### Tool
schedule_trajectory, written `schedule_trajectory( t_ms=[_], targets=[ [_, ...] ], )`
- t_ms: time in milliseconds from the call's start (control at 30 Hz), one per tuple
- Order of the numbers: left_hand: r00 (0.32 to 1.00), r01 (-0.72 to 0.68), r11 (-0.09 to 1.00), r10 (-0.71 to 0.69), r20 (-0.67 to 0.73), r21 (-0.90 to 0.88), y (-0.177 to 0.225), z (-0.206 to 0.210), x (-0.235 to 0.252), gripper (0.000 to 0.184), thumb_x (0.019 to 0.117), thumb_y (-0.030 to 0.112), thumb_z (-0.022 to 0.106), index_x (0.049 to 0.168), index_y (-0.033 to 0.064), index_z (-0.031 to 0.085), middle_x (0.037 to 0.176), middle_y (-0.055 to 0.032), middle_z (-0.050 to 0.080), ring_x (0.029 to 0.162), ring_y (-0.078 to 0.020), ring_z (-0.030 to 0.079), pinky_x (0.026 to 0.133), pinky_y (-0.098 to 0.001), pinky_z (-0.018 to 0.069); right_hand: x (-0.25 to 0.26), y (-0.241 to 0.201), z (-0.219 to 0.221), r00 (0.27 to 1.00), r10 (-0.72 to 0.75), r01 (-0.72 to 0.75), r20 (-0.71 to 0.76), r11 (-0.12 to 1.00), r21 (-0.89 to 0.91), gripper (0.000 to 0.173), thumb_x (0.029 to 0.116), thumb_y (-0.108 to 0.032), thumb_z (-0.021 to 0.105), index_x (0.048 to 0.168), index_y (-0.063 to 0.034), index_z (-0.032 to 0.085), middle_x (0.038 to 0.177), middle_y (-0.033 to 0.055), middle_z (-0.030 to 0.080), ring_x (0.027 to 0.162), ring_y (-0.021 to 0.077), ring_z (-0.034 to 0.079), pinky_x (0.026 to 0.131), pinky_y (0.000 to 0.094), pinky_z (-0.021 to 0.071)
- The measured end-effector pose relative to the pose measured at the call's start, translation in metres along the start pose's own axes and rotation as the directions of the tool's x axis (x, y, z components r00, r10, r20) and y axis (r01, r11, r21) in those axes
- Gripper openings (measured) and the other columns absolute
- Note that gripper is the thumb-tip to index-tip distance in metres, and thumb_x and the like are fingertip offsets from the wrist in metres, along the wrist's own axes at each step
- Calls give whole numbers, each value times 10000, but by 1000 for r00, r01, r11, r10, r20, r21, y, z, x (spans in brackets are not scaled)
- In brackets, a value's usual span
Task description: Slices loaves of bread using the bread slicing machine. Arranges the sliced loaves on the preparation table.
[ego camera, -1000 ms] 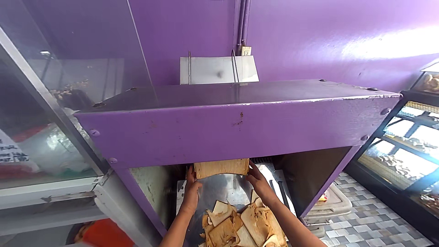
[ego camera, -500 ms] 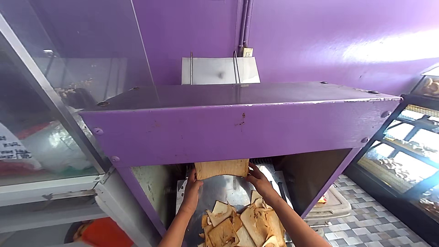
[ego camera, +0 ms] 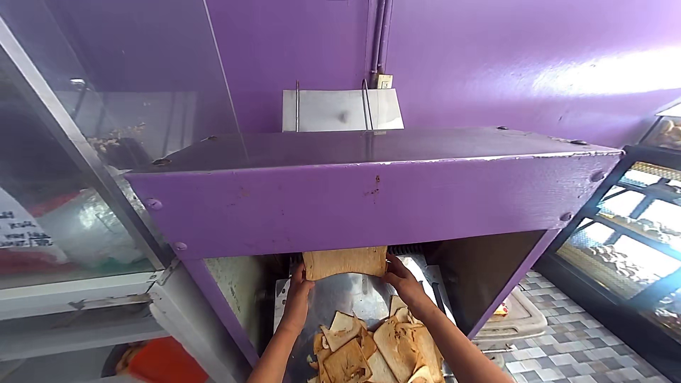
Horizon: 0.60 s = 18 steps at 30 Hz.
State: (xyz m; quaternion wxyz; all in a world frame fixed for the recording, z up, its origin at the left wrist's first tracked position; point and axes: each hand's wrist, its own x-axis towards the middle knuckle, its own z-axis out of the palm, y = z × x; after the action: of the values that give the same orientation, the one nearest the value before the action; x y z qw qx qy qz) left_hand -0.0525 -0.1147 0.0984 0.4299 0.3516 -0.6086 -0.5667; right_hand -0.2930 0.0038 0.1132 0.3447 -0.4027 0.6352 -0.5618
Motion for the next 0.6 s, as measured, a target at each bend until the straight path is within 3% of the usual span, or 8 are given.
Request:
schedule_trajectory(
  t_ms=[67,133,267,400,600],
  targets=[
    [1000,0,1000,0,-27,7,1,3,-1,706,871,94,481,1535,-76,308,1548,-300,340,1418,-332,382,1149,-417,348,-1,1,2,1000,9,-9,-16,1000,3,668,935,-101,589,1548,-7,340,1521,233,432,1347,281,505,1083,407,460],
    [999,0,1000,1,-53,18,0,5,-1,715,852,80,503,1524,-84,321,1547,-319,318,1421,-363,357,1152,-440,336,-2,1,5,999,12,-11,-30,1000,12,683,918,-91,602,1542,-18,334,1554,233,385,1383,290,466,1086,416,449],
    [998,-3,1000,3,-58,6,-5,6,1,745,821,56,511,1525,-81,308,1549,-319,311,1416,-361,361,1145,-444,339,-1,4,10,1000,0,1,-27,999,37,747,875,-84,613,1547,-24,292,1514,219,433,1334,254,511,1038,388,486],
    [999,-20,999,19,-29,-27,-5,6,0,752,808,47,483,1523,-73,282,1506,-287,390,1375,-297,431,1119,-398,382,-1,6,10,999,-20,21,-32,999,40,722,861,-78,609,1519,2,322,1476,222,467,1315,255,520,1043,390,478],
    [999,-29,999,28,-24,-31,-6,7,1,777,756,13,483,1498,-102,282,1477,-304,406,1352,-299,443,1105,-394,382,1,7,6,999,-14,14,-33,1000,21,682,856,-95,626,1484,-3,376,1427,207,512,1277,239,547,1018,386,491]
  ],
)
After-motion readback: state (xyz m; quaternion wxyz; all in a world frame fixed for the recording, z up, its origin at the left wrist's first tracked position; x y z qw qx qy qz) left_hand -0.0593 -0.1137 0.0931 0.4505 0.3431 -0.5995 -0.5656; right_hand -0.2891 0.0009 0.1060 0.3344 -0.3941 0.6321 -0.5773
